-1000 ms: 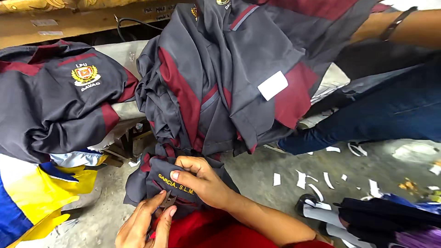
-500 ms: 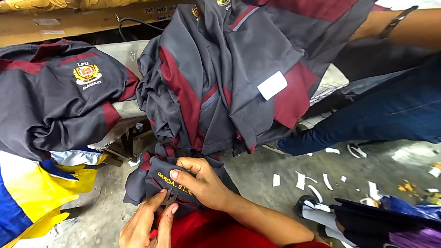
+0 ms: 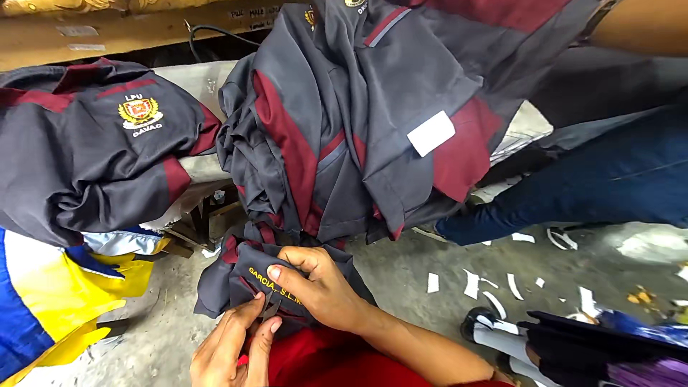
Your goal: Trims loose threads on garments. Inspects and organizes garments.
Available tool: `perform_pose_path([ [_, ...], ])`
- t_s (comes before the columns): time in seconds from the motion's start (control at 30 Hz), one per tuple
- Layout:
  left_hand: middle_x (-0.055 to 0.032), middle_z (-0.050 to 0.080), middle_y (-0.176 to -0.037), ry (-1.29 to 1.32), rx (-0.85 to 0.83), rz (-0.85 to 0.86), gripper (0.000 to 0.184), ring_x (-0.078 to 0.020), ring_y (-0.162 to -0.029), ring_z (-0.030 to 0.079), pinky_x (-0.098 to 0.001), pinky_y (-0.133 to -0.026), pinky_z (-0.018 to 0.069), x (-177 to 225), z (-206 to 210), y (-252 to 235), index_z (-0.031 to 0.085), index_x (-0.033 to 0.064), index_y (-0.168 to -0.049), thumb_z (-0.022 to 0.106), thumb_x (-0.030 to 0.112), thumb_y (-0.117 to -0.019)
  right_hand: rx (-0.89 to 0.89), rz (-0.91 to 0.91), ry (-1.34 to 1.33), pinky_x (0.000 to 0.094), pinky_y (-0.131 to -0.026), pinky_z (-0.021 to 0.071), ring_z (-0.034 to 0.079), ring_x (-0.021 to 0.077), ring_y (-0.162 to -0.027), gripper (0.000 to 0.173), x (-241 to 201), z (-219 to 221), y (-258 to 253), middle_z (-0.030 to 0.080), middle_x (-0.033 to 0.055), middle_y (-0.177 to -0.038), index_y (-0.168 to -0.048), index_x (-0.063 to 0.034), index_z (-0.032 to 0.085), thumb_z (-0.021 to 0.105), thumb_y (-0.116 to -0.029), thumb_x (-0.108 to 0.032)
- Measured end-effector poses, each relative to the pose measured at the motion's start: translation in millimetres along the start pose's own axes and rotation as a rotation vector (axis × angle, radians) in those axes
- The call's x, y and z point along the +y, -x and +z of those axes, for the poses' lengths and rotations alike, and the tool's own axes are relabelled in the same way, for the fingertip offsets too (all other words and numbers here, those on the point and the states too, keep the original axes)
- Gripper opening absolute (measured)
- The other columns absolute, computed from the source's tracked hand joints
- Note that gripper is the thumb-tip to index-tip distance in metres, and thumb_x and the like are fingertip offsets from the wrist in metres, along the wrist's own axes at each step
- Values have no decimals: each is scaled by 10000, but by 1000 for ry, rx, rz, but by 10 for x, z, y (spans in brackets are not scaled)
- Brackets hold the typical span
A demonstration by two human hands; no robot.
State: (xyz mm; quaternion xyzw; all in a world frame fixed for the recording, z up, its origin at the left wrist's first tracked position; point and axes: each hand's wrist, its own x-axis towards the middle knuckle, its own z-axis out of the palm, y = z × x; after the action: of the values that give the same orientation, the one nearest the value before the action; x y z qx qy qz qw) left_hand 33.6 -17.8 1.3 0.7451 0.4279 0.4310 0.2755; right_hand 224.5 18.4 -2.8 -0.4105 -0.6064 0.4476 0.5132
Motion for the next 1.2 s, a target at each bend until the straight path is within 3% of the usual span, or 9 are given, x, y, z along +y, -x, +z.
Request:
perform_pose_path([
  [0.87, -129, 756, -968, -120, -19, 7, 268, -60, -918, 708, -168, -847, 558, 66, -38, -7, 749, -51, -1080, 716, 186, -959, -30, -2, -3, 149, -569, 396, 505, -22, -623, 274, 18, 18, 22, 539, -26, -673, -806, -16, 624, 533, -1035, -137],
  [1.0, -59, 745, -976, 220, 10, -115, 254, -52, -782, 703, -202, -713, 614, -14, 13, 24, 723, -37, -1146, 724, 127, -953, -16, -6, -73, 151, -613, 443, 545, -15, -674, 255, 37, 45, 37, 576, -12, -724, -857, 3, 636, 526, -1048, -126],
  [1.2, -7, 750, -987, 424, 0, -153, 241, -63, -744, 701, -217, -676, 616, -91, 25, 20, 727, 49, -1187, 709, 156, -971, -27, 12, -156, 161, -650, 479, 574, -8, -709, 245, 44, 47, 37, 602, -13, -763, -888, 5, 642, 507, -1057, -110],
])
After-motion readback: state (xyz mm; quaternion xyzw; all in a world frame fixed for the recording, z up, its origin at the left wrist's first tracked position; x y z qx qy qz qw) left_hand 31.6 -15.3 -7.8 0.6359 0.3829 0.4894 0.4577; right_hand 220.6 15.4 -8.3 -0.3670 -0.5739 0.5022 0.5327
